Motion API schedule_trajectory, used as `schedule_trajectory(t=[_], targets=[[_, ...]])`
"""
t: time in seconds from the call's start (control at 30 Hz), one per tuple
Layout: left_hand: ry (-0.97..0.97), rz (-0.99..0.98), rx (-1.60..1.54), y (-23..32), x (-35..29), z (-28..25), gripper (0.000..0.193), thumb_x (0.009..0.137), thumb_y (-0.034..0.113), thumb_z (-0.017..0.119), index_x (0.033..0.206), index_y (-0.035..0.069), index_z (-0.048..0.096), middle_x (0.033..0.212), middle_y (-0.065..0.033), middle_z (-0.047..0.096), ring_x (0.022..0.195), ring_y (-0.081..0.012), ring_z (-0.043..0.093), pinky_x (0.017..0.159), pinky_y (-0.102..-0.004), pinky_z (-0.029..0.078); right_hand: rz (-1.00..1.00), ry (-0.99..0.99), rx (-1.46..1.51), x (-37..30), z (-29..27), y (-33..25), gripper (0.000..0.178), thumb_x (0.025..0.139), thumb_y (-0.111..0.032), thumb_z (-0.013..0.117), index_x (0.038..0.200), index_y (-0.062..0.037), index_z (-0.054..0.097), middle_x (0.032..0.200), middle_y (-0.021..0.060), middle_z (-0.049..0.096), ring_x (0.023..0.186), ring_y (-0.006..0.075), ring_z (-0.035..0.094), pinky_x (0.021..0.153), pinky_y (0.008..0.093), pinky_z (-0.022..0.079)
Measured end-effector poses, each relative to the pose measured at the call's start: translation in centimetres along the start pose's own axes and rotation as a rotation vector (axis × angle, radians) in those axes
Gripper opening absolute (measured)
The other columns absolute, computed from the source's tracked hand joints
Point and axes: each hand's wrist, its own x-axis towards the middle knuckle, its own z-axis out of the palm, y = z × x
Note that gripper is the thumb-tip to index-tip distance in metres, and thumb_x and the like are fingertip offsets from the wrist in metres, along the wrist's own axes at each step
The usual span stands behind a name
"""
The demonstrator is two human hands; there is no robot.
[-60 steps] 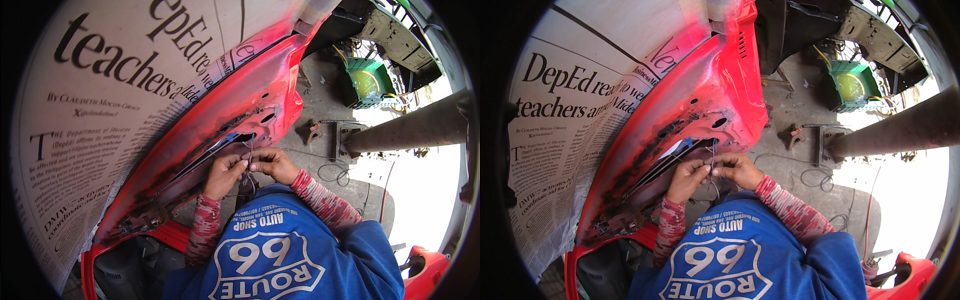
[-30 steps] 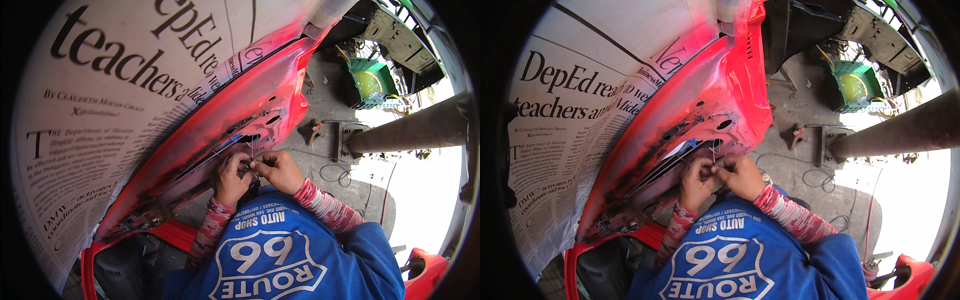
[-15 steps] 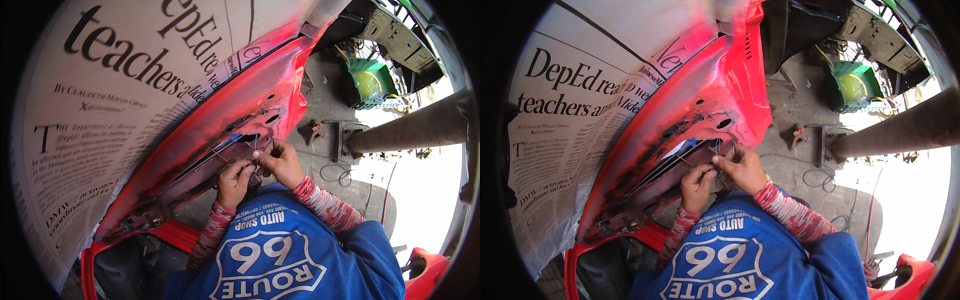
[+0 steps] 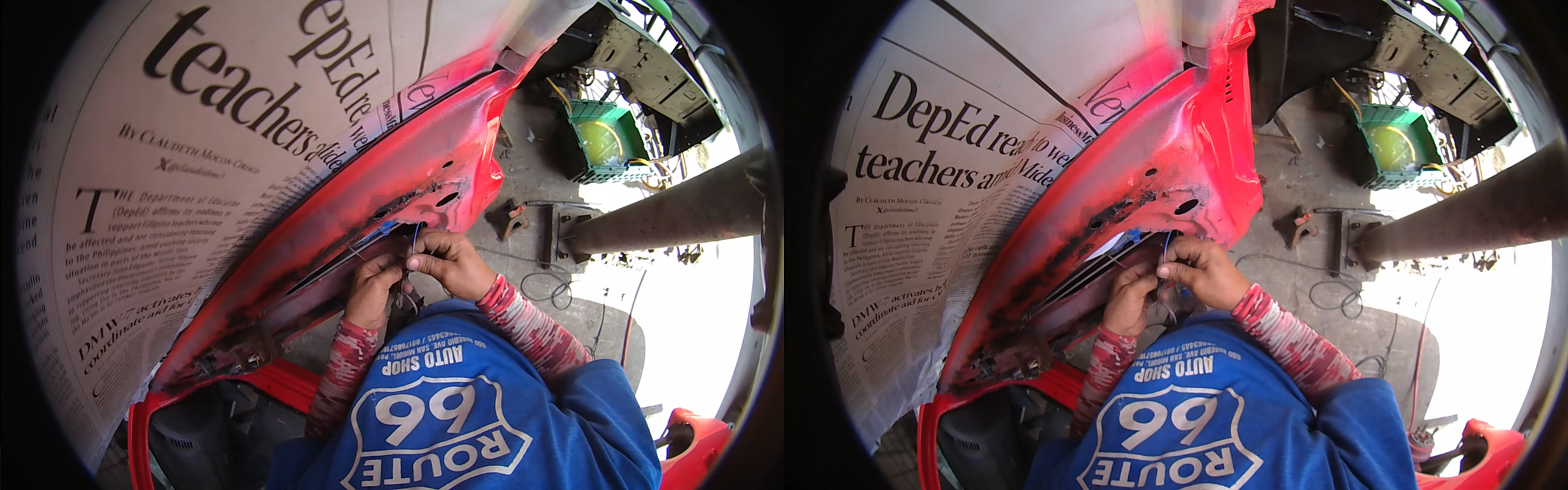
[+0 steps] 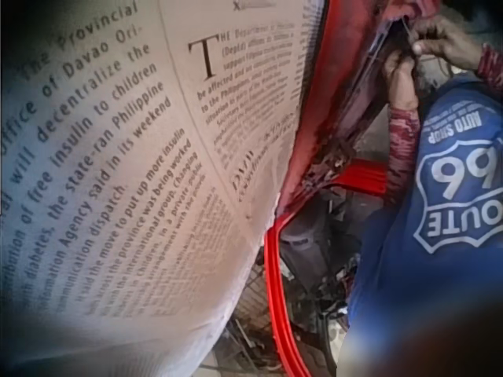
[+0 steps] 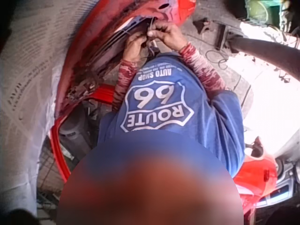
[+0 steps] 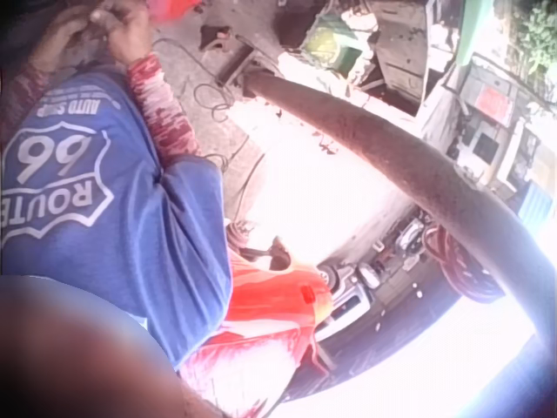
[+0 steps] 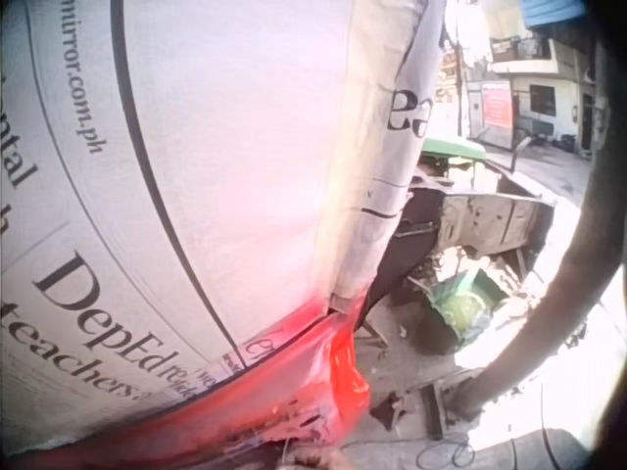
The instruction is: The person works on the interior of a red car door, using pliers to manipulate wires and components inside the door panel. The person repeatedly adjusts and pulls wires, occasionally repositioning the door and reaching into the door cavity to continue the repair.
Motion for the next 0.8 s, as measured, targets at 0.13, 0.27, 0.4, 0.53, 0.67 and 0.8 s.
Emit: schedule_trajectory(t=[0.13, 0.27, 0.4, 0.53, 0.67, 0.8], targets=[[-0.087, -0.03, 0.155, 0.9, 0.3, -1.2, 0.015, 0.096, 0.011, 0.055, 0.099, 0.003, 0.068, 0.082, -0.0008, 0.066, 0.068, -0.0068, 0.06, 0.063, -0.0199, 0.047, -0.009, -0.054, 0.043, -0.1, -0.2, 0.1, 0.002, 0.092, 0.003, 0.06, 0.093, 0.0038, 0.058, 0.087, 0.0067, 0.062, 0.078, 0.0167, 0.068, 0.069, 0.0291, 0.055], [-0.093, -0.001, 0.226, 0.9, 0.5, -1.4, 0.015, 0.097, 0.012, 0.056, 0.1, 0.005, 0.069, 0.082, 0.0, 0.066, 0.069, -0.0057, 0.061, 0.062, -0.0193, 0.045, 0.024, -0.065, 0.035, 0.3, -0.8, 0.8, 0.004, 0.091, 0.007, 0.058, 0.093, 0.0043, 0.057, 0.085, 0.007, 0.062, 0.078, 0.0174, 0.069, 0.07, 0.0306, 0.057], [0.037, 0.018, 0.201, 0.4, 0.7, -0.9, 0.014, 0.097, 0.014, 0.057, 0.096, 0.006, 0.068, 0.076, -0.0001, 0.064, 0.067, -0.0056, 0.057, 0.061, -0.0193, 0.043, 0.099, 0.02, -0.143, 1.4, -1.2, 1.8, 0.004, 0.086, -0.001, 0.068, 0.088, 0.001, 0.066, 0.075, 0.0062, 0.067, 0.071, 0.0126, 0.067, 0.063, 0.0291, 0.052], [0.118, 0.036, 0.201, 0.9, 1.6, -0.8, 0.015, 0.097, 0.015, 0.056, 0.095, 0.006, 0.068, 0.078, 0.0001, 0.065, 0.067, -0.0054, 0.059, 0.057, -0.0193, 0.043, -0.078, 0.076, -0.371, 3.2, -1.4, 2.1, 0.009, 0.082, -0.007, 0.073, 0.088, -0.0013, 0.071, 0.073, 0.0073, 0.07, 0.067, 0.0131, 0.065, 0.065, 0.0296, 0.05], [0.26, 0.104, 0.296, 1.1, 3.4, -1.0, 0.014, 0.096, 0.017, 0.061, 0.089, 0.006, 0.067, 0.074, 0.0, 0.065, 0.059, -0.0041, 0.056, 0.051, -0.0186, 0.041, 0.024, 0.032, -0.227, 5.7, -1.8, 2.1, 0.008, 0.081, -0.005, 0.072, 0.087, -0.0004, 0.071, 0.071, 0.0067, 0.069, 0.067, 0.0147, 0.066, 0.065, 0.0319, 0.051], [0.462, 0.425, 0.469, 1.5, 4.8, -1.9, 0.015, 0.09, 0.011, 0.069, 0.079, 0.002, 0.063, 0.065, -0.0008, 0.062, 0.05, -0.0044, 0.052, 0.045, -0.0188, 0.039, -0.117, 0.034, -0.214, 7.7, -0.7, 2.9, 0.004, 0.088, 0.001, 0.065, 0.091, 0.0005, 0.064, 0.098, 0.0068, 0.069, 0.086, 0.0115, 0.063, 0.077, 0.0276, 0.052]])
